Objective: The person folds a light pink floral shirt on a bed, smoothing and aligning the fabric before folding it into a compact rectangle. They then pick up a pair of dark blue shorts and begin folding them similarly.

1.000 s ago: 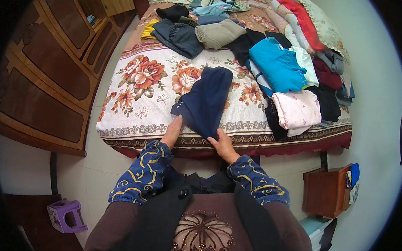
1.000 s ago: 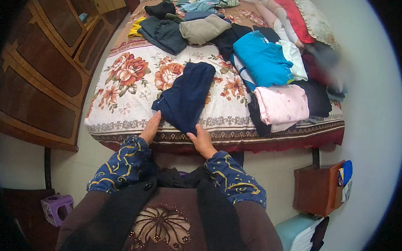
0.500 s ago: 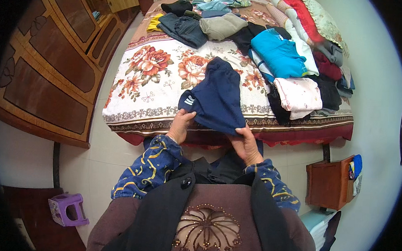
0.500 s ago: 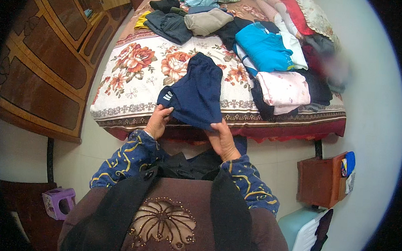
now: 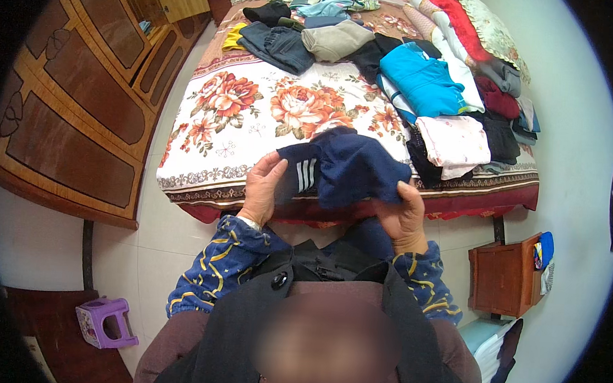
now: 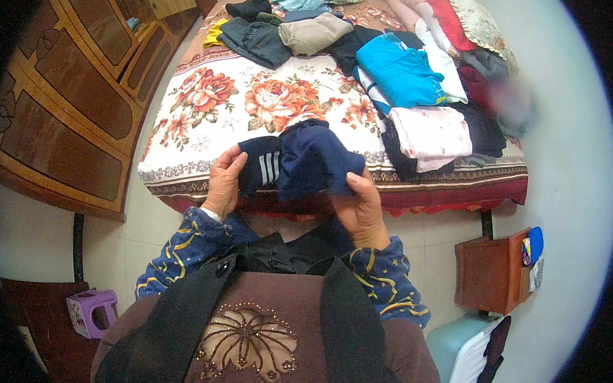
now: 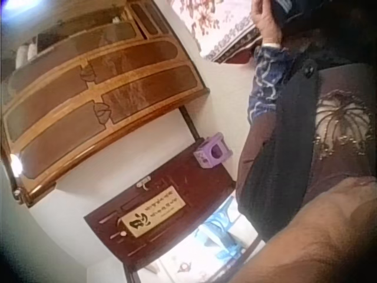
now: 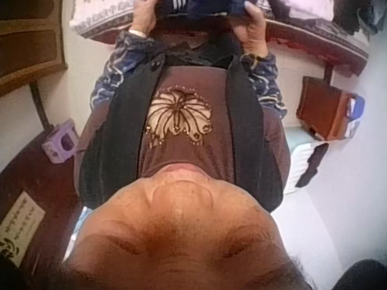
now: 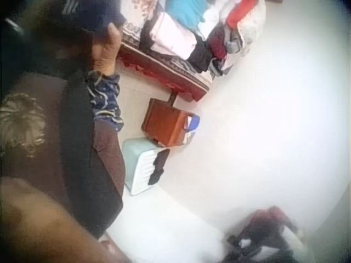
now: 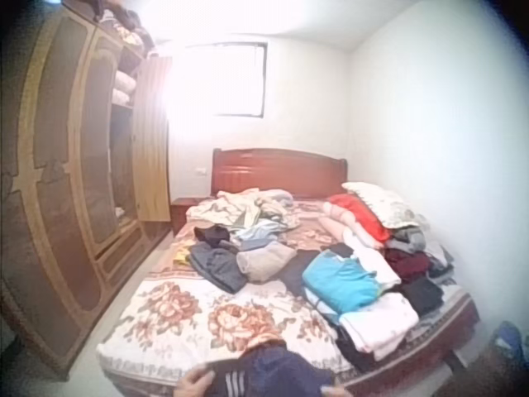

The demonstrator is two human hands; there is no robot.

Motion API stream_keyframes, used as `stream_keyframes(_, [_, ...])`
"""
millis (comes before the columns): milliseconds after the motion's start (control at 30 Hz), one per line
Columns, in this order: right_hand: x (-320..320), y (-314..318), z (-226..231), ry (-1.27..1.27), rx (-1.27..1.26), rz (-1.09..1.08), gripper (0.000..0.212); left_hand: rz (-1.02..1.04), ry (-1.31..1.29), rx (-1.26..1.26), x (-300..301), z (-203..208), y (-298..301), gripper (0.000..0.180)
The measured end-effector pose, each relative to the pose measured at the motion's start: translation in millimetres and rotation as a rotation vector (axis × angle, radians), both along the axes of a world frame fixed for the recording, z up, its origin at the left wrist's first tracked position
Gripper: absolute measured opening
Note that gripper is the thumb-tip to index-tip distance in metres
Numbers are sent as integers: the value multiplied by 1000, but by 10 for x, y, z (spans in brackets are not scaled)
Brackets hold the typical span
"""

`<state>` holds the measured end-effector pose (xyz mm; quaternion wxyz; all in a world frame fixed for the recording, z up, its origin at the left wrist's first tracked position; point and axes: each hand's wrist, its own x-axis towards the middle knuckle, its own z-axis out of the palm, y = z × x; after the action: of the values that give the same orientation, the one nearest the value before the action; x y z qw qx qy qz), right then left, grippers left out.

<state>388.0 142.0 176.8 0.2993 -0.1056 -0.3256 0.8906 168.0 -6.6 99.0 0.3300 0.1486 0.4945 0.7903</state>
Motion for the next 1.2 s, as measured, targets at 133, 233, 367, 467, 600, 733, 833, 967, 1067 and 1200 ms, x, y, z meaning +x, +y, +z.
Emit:
stream_keyframes(133, [77,170,103,17,157,-206,57,-22,117,76,26,128,-139,17])
stream_keyframes(233, [22,359,298,35,192,-347,51,-10,122,130,43,415,-162,16])
stream_keyframes(367, [-240,601,736,108,123,-298,34,-11,2,237,-90,684,-173,16])
stream_keyframes(467, [-748,800,985,67,277,-220,38,16,-13,319,-257,856,-154,17])
stream_keyframes(600, [-1620,1109,718,-325,368,-166,44,198,53,11,-941,488,-126,24])
stream_keyframes(733, [-1601,1493,-616,-639,745,-368,40,392,81,-384,-1106,-171,-255,27])
stream_keyframes(833, [-1227,941,-1267,-974,875,-439,39,361,65,-490,-1097,-854,-664,30])
stream_keyframes(967, [-623,548,-1975,-1193,989,-447,43,343,317,-651,-859,-1191,-618,43])
stream_keyframes(1067, [-482,364,-2069,-1157,729,-300,44,352,544,-899,-792,-1112,-492,47])
stream_keyframes(1200, [-572,225,-1942,-1032,686,-219,72,356,758,-1046,-713,-1030,-527,46])
